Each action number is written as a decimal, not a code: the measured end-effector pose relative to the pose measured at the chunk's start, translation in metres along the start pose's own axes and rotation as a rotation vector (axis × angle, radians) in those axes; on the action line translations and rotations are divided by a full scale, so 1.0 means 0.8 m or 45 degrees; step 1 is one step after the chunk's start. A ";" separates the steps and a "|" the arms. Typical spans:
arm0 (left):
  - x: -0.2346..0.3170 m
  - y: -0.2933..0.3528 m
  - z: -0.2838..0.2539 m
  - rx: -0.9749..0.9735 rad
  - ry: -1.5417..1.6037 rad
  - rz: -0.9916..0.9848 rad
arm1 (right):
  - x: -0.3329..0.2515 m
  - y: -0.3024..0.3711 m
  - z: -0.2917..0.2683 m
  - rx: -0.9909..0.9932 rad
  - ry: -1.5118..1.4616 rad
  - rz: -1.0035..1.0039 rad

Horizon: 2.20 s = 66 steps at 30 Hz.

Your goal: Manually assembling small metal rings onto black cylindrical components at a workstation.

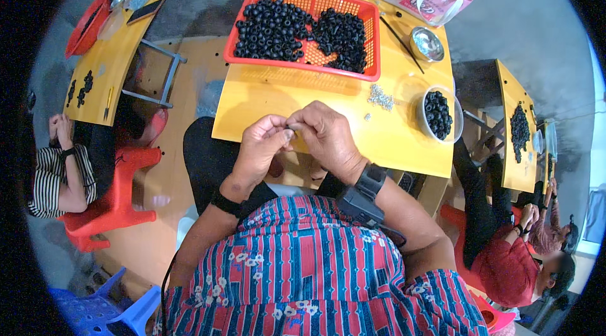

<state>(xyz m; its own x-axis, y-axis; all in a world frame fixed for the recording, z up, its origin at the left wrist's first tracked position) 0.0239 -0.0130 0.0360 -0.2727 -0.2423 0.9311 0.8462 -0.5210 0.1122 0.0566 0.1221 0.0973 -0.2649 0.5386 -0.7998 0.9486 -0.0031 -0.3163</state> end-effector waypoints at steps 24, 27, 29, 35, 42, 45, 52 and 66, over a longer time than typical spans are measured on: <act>0.003 -0.002 0.000 -0.009 0.036 -0.065 | 0.055 -0.130 -0.065 0.001 0.473 -0.102; 0.003 -0.001 0.000 -0.018 0.050 -0.075 | 0.073 -0.153 -0.060 -0.120 0.648 -0.044; 0.004 0.000 0.002 -0.040 0.093 -0.102 | 0.093 -0.164 -0.061 -0.175 0.775 0.074; -0.001 0.001 0.003 -0.024 0.071 -0.086 | 0.105 -0.159 -0.070 -0.341 0.599 0.189; 0.003 0.006 0.008 -0.050 0.083 -0.112 | 0.103 -0.165 -0.053 -0.562 0.532 0.109; 0.004 0.008 0.010 -0.040 0.075 -0.127 | 0.099 -0.167 -0.043 -0.679 0.575 0.012; 0.000 0.005 0.011 -0.045 0.109 -0.094 | 0.108 -0.173 -0.033 -0.745 0.681 -0.048; -0.002 0.009 0.006 -0.015 0.048 -0.041 | 0.064 -0.145 -0.080 -0.382 0.080 0.242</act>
<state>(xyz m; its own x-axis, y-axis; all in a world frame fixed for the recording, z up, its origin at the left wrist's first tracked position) 0.0331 -0.0125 0.0368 -0.3168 -0.2561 0.9133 0.8314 -0.5384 0.1374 -0.0561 0.2041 0.1259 -0.0768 0.6032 -0.7939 0.9909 0.1344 0.0062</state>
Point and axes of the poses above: each hand's wrist, its own y-axis away from the middle knuckle, its own z-axis out of the palm, x = y × z, the point moved 4 cm from there along -y, towards the middle knuckle, and after that the axes turned 1 degree about -y, right-handed, at the moved point
